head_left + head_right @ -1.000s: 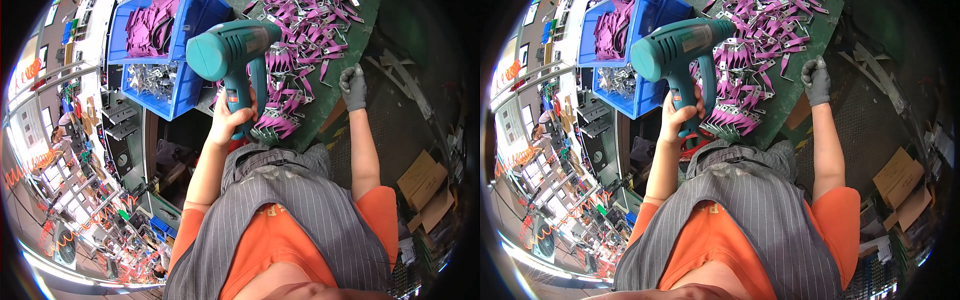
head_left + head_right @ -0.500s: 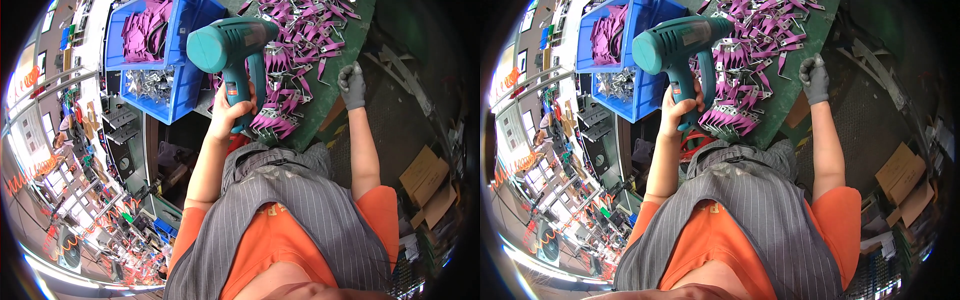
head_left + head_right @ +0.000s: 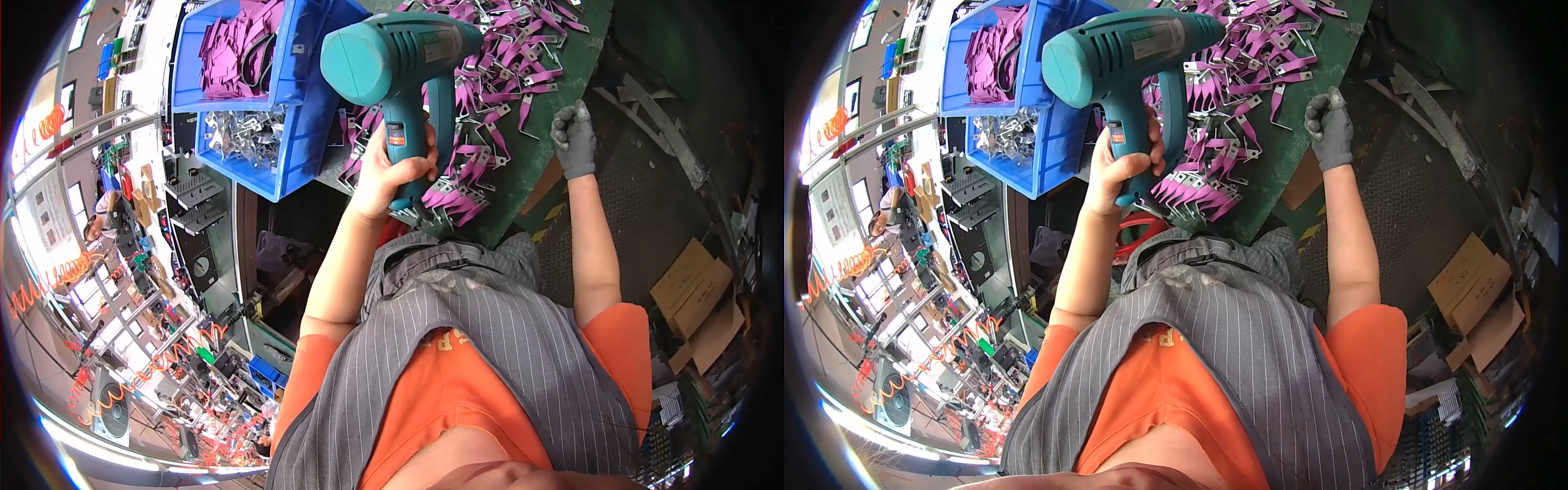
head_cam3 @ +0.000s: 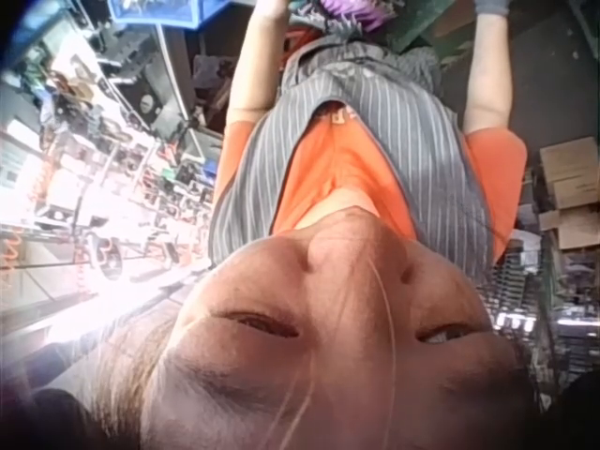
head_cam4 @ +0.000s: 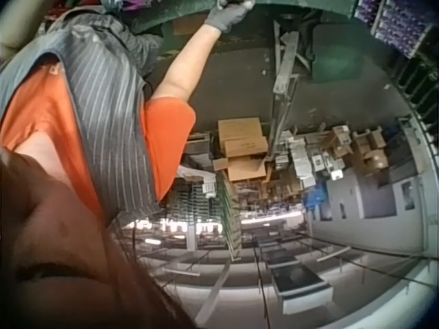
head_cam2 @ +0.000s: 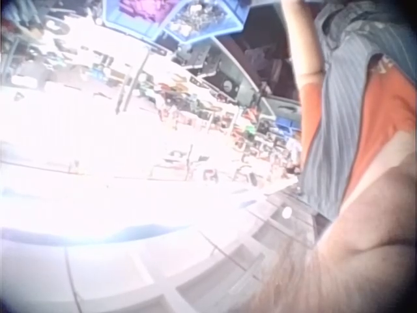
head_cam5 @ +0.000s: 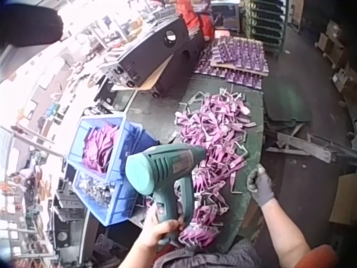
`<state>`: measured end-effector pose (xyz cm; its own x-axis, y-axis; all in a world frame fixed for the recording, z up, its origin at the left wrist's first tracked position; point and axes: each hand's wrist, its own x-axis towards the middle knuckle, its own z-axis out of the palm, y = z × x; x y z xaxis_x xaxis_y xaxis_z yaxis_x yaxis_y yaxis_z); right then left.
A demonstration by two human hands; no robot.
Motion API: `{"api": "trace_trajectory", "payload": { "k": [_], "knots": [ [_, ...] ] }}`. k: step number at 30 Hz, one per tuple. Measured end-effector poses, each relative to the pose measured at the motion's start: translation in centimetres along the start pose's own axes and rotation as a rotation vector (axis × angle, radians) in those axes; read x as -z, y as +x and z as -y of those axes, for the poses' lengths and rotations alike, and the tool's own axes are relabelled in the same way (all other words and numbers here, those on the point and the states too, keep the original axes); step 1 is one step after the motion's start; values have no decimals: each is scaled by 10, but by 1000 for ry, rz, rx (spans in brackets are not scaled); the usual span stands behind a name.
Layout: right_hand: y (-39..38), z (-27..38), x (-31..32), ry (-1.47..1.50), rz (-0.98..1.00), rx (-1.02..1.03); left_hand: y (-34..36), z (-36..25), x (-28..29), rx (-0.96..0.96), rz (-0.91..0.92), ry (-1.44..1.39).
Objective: Use a heat gun to heat-treat small purple components on an assembly workstation.
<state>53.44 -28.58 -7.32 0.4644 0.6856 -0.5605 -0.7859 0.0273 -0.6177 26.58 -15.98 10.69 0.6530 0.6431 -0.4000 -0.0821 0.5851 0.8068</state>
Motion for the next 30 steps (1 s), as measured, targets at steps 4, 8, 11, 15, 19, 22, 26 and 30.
{"api": "trace_trajectory", "payload": {
  "k": [4, 8, 11, 15, 19, 22, 26, 30],
  "knots": [
    [0, 0, -2, -20, -24, -2, -11, -5, 6, 11, -45, -22],
    [0, 0, 0, -11, -14, -15, -31, -8, 20, 30, -101, -26],
    [1, 1, -1, -25, -19, -23, -45, -8, 30, 7, -149, -14],
    [1, 1, 1, -34, -20, -12, -53, -4, 42, -44, -212, 8],
    [0, 1, -1, -36, -35, -13, -56, 3, 54, -102, -254, 40],
    [1, 0, 1, -37, -35, -3, -58, 4, 56, -126, -279, 35],
    [1, 0, -2, -38, -18, 0, -62, 3, 60, -70, -265, 55],
    [0, 0, -4, -32, -28, -9, -64, 1, 56, -56, -240, 13]
  ]
}}
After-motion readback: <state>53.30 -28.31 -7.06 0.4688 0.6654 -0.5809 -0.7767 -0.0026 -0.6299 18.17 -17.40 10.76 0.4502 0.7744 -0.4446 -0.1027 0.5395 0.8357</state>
